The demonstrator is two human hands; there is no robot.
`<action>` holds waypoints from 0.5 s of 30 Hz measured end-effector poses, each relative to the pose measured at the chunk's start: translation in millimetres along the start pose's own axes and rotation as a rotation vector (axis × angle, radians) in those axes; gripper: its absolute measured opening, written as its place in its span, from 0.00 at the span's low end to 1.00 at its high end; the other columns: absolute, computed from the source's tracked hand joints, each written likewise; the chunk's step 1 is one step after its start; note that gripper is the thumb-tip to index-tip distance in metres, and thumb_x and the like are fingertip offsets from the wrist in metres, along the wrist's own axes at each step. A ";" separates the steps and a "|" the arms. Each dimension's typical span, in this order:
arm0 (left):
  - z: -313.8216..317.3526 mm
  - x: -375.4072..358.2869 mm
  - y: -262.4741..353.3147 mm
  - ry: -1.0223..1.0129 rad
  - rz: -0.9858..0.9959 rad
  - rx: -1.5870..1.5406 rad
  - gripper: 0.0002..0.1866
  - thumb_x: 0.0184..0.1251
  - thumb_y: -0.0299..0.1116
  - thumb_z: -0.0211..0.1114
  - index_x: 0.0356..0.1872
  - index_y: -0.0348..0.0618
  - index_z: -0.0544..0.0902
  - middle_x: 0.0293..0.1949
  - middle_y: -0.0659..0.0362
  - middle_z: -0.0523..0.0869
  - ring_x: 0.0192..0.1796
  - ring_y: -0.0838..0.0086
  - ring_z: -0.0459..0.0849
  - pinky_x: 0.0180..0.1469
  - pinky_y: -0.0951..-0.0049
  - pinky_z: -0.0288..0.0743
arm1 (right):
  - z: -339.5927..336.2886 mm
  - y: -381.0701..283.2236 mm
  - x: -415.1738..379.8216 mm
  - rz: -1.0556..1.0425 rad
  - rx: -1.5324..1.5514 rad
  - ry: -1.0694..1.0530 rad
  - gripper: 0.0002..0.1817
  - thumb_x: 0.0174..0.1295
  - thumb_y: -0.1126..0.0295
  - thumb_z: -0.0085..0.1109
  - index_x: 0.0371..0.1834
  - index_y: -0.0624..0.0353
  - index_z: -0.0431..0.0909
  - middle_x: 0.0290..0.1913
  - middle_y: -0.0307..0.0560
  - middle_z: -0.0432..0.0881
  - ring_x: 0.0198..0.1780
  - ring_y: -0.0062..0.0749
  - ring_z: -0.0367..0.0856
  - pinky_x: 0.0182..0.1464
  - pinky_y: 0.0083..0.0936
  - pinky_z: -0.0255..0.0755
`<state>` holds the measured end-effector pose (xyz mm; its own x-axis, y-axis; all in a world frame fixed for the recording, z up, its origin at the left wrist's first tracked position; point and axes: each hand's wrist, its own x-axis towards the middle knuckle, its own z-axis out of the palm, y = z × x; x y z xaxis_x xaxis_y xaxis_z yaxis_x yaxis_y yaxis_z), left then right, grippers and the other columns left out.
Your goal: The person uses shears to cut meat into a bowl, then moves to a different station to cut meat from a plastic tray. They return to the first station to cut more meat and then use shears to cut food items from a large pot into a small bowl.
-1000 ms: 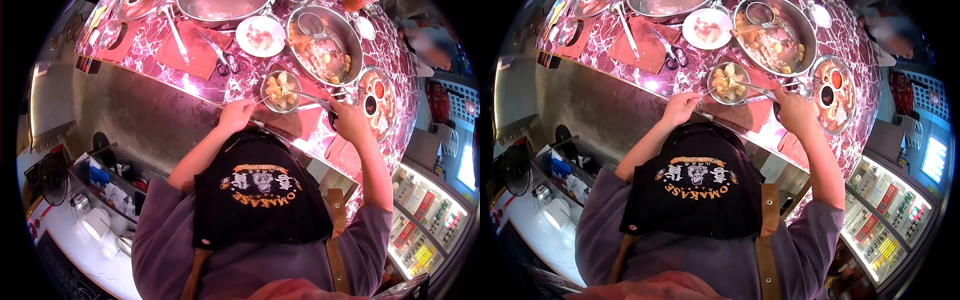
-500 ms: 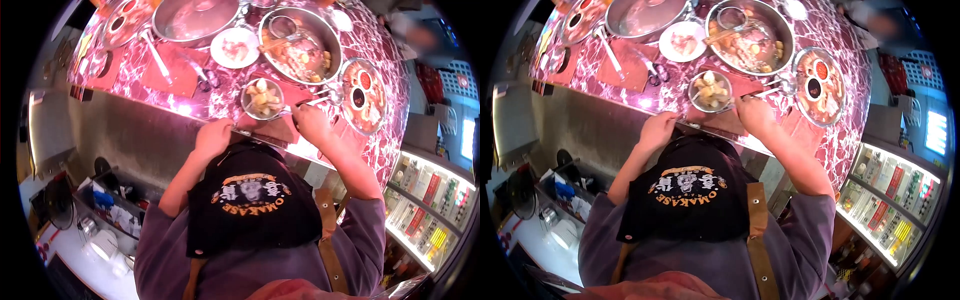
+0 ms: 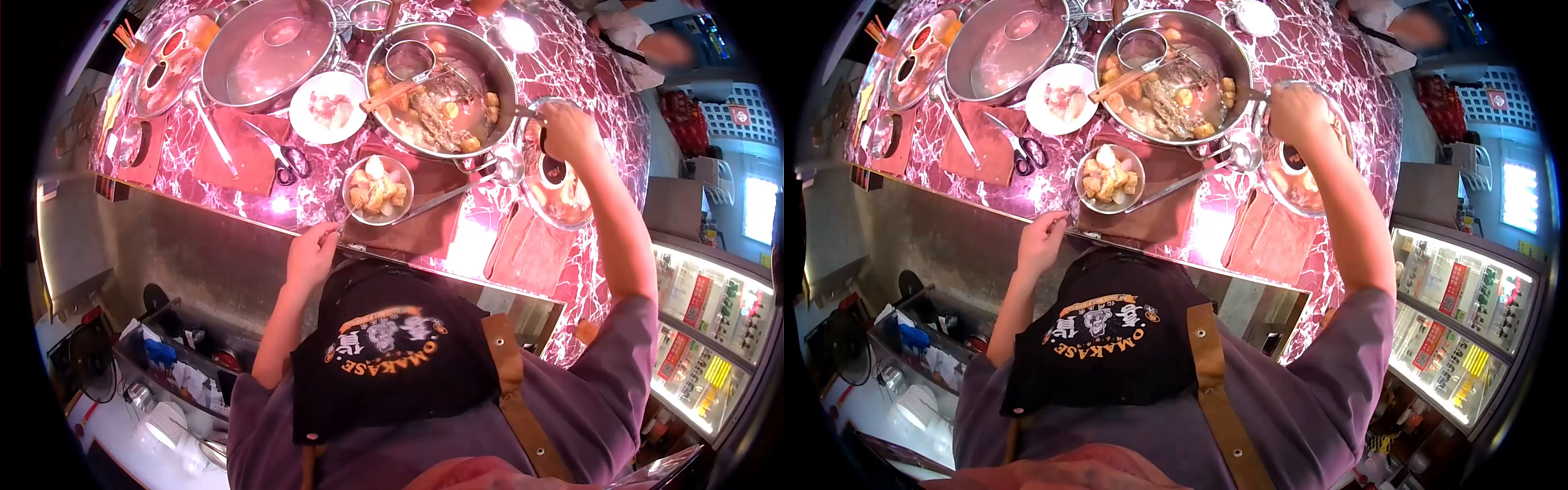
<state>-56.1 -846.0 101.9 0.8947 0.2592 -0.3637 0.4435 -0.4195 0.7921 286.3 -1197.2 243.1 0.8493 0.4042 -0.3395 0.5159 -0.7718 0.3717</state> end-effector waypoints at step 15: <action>78.7 97.5 100.4 -0.016 0.201 -0.213 0.13 0.72 0.35 0.62 0.51 0.43 0.87 0.38 0.50 0.90 0.39 0.62 0.90 0.43 0.67 0.79 | 9.6 45.7 23.6 -0.169 0.113 -0.031 0.17 0.62 0.77 0.56 0.53 0.56 0.84 0.48 0.57 0.87 0.50 0.50 0.87 0.51 0.44 0.82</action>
<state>79.8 -931.3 107.3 0.9651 0.1746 -0.1953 0.2375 -0.2684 0.9336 328.9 -1227.6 243.8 0.7469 0.5190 -0.4156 0.6336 -0.7451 0.2084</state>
